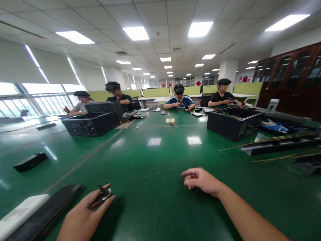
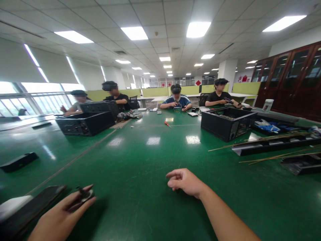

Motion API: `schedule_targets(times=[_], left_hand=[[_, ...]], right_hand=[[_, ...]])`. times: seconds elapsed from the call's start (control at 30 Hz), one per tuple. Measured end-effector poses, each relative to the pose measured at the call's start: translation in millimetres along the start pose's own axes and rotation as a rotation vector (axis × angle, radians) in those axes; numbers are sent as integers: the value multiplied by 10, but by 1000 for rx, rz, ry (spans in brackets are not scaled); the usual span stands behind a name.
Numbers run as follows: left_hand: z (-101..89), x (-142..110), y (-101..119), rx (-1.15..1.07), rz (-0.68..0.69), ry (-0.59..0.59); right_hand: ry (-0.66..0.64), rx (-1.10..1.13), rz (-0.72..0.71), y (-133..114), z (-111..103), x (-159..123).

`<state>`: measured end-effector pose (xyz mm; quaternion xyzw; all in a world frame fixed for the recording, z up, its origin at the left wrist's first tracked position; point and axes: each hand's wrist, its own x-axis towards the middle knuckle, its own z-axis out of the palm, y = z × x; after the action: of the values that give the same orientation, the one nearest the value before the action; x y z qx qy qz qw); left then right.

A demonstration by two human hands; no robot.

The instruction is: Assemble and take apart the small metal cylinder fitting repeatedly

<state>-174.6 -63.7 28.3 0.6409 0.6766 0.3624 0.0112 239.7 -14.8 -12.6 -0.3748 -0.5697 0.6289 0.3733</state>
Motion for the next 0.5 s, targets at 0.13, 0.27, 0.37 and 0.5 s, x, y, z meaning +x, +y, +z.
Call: schedule_targets(times=[0.13,0.27,0.37,0.5], left_hand=[[375,303,915,-165,108,-149],[925,396,1421,-267,296,-326],[1194,344,1538,-296,431,-428],[1328,271,1512,-388,480,-518]], right_hand=[[66,-11,-59,5,5,17],[180,-179,-121,40,12,41],[265,-346,-155,47,55,30],[308,-513,-189,-6,151,-13]])
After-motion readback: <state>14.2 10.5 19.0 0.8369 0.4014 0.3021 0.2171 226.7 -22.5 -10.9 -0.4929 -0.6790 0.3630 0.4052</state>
